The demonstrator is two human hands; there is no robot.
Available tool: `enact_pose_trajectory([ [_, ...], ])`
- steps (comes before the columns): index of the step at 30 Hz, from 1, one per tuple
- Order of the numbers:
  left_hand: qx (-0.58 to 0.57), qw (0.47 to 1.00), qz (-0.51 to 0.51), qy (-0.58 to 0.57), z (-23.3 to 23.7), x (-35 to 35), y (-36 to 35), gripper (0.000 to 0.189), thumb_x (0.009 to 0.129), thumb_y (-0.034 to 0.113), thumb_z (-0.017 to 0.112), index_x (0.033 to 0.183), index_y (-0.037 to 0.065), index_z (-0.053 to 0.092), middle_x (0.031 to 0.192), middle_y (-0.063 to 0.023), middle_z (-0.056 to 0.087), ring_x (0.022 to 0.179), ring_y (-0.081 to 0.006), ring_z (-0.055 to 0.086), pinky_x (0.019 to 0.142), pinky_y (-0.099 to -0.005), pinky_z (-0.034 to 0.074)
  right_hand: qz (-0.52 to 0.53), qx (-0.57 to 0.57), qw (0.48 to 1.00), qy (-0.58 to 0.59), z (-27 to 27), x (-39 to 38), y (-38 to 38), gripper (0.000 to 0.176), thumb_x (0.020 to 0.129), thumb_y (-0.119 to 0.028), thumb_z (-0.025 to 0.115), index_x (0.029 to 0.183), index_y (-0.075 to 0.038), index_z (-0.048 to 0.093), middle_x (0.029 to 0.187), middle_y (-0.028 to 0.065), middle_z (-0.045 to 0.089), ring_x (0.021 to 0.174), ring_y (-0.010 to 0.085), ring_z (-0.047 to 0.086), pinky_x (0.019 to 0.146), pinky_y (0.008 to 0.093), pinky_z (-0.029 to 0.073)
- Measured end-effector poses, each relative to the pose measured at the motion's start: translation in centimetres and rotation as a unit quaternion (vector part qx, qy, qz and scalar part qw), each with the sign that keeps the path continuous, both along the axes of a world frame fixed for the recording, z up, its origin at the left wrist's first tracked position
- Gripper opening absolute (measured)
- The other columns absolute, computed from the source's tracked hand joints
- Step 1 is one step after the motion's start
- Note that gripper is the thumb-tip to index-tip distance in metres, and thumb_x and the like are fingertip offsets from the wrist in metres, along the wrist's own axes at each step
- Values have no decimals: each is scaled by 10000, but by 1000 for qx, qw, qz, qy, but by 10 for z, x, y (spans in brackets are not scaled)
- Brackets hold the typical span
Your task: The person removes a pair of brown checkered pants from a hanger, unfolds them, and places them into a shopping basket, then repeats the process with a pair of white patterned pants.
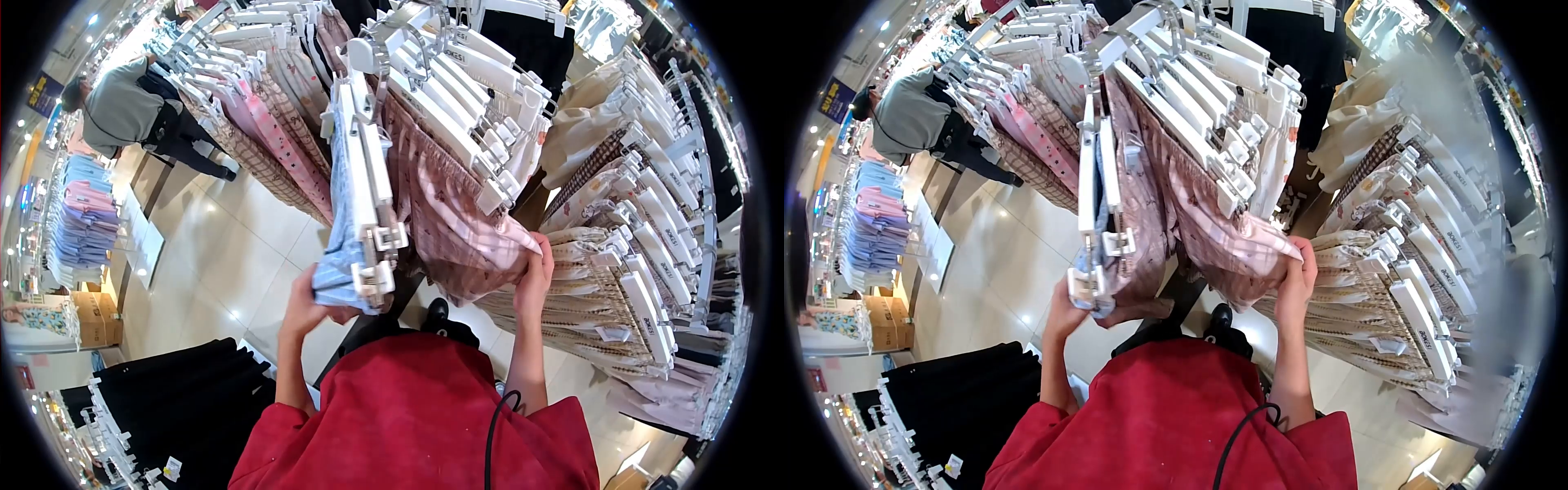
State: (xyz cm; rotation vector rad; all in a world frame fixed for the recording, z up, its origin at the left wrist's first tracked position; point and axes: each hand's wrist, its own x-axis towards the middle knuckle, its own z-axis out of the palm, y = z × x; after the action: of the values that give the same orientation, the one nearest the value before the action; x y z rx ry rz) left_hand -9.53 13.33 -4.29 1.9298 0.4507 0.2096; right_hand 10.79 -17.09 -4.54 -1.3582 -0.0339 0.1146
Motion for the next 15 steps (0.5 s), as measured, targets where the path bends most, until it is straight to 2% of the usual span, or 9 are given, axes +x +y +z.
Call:
enact_pose_trajectory([
  [2,-45,990,-131,7,13,8,-20,598,716,293,721,1178,-14,498,1079,-141,605,1018,-216,569,908,-336,425,-15,-36,999,-18,-5,-6,-2,193,930,-142,413,1048,-62,543,856,-44,539,709,22,437,596,161,328],
  [3,-39,985,-167,-18,10,11,-29,680,737,374,692,1230,-23,446,1146,-162,567,1086,-236,534,949,-342,395,-20,-54,998,-27,-6,-8,-1,197,929,-135,412,1058,-57,538,875,-39,540,744,29,452,625,166,345],
  [4,-33,978,-203,-41,5,14,-37,765,758,456,663,1281,-32,393,1214,-183,529,1154,-256,499,990,-348,364,-30,-56,995,-75,-2,-9,3,207,904,-83,431,1090,-36,511,931,7,540,836,75,482,728,204,388],
  [5,-44,981,-179,-57,-10,14,-48,656,828,444,568,1233,-47,408,1173,-214,524,1118,-333,500,957,-366,380,-60,-52,990,-120,1,-11,9,222,889,-69,449,1100,-22,498,934,29,536,851,100,493,750,227,402],
  [8,47,982,-181,-13,-28,21,-58,493,875,345,521,1160,-48,435,1087,-241,523,1027,-381,505,891,-397,400,-141,-68,955,-251,23,-23,19,256,842,-42,500,1092,9,482,899,70,523,829,131,490,760,277,423],
  [9,66,981,-164,-76,-28,27,-67,352,886,276,506,1040,-36,457,958,-248,525,895,-410,515,787,-427,421,-166,-77,938,-294,32,-28,19,265,825,-36,517,1082,18,480,880,79,519,810,134,483,755,291,427],
  [12,57,978,-196,31,-11,31,-80,332,877,190,539,1140,-8,494,1026,-206,559,917,-377,551,816,-386,448,1,-44,943,-330,48,-52,7,256,823,-57,529,1060,29,487,851,88,530,824,156,521,766,304,444],
  [14,70,982,-175,-18,-18,32,-89,261,860,198,568,1015,-6,522,876,-191,568,777,-378,564,698,-399,460,67,-106,961,-246,51,-67,16,158,791,-18,565,943,21,540,786,83,560,716,153,551,681,266,462],
  [15,62,982,-173,-33,-20,33,-91,245,850,205,581,950,-9,514,832,-192,557,738,-381,560,663,-408,454,84,-147,949,-265,51,-67,27,184,771,-10,591,946,29,549,799,94,583,707,154,568,664,270,470],
])
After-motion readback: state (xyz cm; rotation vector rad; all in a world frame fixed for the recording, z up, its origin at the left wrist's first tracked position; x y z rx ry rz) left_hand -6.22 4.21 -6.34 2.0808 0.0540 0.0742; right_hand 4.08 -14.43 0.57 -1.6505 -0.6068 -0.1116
